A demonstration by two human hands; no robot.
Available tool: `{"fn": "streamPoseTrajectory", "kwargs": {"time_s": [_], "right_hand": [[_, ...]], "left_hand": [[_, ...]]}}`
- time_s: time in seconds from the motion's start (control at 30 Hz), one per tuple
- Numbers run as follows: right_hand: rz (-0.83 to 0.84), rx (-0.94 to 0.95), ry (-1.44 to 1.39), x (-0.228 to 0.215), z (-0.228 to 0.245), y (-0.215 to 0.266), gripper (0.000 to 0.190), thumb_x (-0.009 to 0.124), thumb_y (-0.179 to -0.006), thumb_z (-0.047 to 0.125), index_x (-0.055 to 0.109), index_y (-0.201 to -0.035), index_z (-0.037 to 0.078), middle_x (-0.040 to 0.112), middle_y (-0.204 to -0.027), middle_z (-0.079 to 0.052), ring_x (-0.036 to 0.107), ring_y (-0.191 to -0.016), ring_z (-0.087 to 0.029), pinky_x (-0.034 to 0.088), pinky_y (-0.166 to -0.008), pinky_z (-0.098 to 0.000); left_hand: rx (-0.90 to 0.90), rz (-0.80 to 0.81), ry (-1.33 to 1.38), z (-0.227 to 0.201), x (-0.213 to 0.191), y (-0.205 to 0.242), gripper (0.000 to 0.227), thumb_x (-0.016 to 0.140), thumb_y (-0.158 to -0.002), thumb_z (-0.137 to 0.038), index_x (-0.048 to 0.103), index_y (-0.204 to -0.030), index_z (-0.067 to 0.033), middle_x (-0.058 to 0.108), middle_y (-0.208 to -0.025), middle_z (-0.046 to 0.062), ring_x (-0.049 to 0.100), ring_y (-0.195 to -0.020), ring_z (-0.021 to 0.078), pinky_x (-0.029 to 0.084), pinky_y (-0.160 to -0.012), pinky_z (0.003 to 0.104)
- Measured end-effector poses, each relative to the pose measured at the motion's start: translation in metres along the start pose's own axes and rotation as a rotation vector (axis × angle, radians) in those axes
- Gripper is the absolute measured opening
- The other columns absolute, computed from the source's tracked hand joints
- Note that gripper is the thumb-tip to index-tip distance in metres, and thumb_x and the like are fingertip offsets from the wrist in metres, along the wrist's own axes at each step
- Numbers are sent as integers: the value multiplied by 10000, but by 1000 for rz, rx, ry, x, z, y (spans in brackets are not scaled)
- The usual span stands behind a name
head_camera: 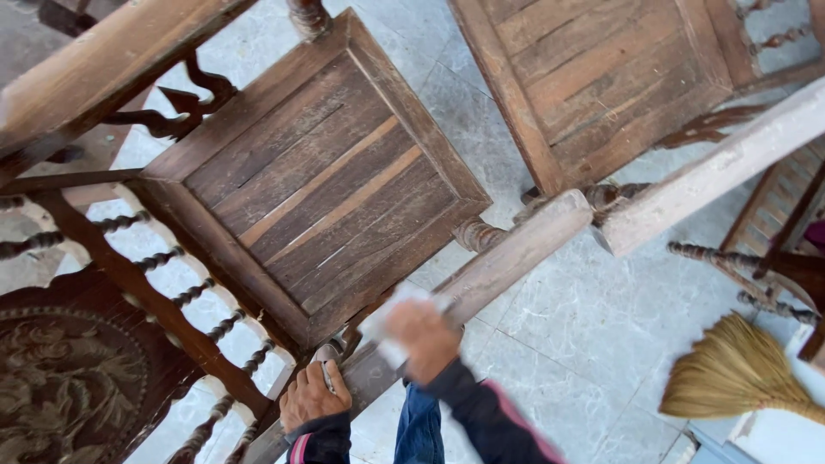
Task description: Sanding the surfaces of various wooden chairs using sandpaper to prepare them for finishing.
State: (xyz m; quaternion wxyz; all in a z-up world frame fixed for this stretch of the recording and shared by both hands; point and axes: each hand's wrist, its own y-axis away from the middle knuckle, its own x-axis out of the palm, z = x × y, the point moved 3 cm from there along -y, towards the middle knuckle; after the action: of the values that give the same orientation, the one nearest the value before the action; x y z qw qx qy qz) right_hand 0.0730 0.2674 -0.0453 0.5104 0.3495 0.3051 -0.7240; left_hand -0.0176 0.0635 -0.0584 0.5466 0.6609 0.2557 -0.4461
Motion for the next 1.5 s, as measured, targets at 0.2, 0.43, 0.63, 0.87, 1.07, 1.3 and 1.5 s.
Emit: {"fn": "streamPoseTrajectory", "kwargs": {"time_s": [0.2,0.43,0.63,0.87,1.07,1.3,1.5], "right_hand": [[30,242,376,-110,-183,-47,156,691,-845,108,775,-969,66,723,-972,-150,657,-1016,-337,467,-1002,-505],[544,264,-30,28,-22,-15,208,738,-858,332,797,-1014,208,756,-1063,-116,653,-1138,-310,452,-1076,-478],[706,235,305,-61,-204,-32,330,741,-787,238,792,-1110,195,760,-1032,-123,686,-1006,-319,491,-979,-493],[377,223,173,-28,-120,-11,225,755,-752,214,796,-961,142,765,-1008,-127,681,-1026,-320,476,-990,-473],[664,309,96,-30,-129,-44,332,789,-740,304,793,-1056,203,762,-1044,-104,690,-1043,-301,505,-952,-473],[410,386,527,-117,-194,-64,316,704,-973,429,799,-939,130,759,-926,-112,677,-947,-289,480,-1028,-474],[286,48,-85,5,-8,-14,315,739,-763,212,772,-1074,176,744,-1100,-75,643,-1127,-319,434,-1038,-561]], "left_hand": [[81,-102,101,-3,-13,0,320,539,-969,-380,674,-973,-89,739,-891,145,711,-824,343,544,-772,491],[82,-127,137,-2,-8,2,337,540,-973,-387,660,-950,-72,734,-920,165,706,-797,351,544,-778,483],[74,-89,164,-6,-18,0,326,561,-953,-382,668,-917,-76,713,-856,146,693,-778,351,527,-753,494],[81,-140,198,-6,-20,4,305,595,-937,-371,662,-898,-77,704,-835,149,681,-771,356,524,-753,493],[108,-198,169,-5,-15,0,309,608,-931,-356,676,-913,-55,703,-832,147,677,-755,348,517,-732,485],[129,-168,171,-4,-16,2,312,590,-955,-352,674,-919,-53,703,-830,146,670,-742,344,513,-732,477],[150,-223,158,-5,-16,4,319,577,-963,-356,666,-940,-51,708,-873,158,678,-784,354,516,-757,486]]}}
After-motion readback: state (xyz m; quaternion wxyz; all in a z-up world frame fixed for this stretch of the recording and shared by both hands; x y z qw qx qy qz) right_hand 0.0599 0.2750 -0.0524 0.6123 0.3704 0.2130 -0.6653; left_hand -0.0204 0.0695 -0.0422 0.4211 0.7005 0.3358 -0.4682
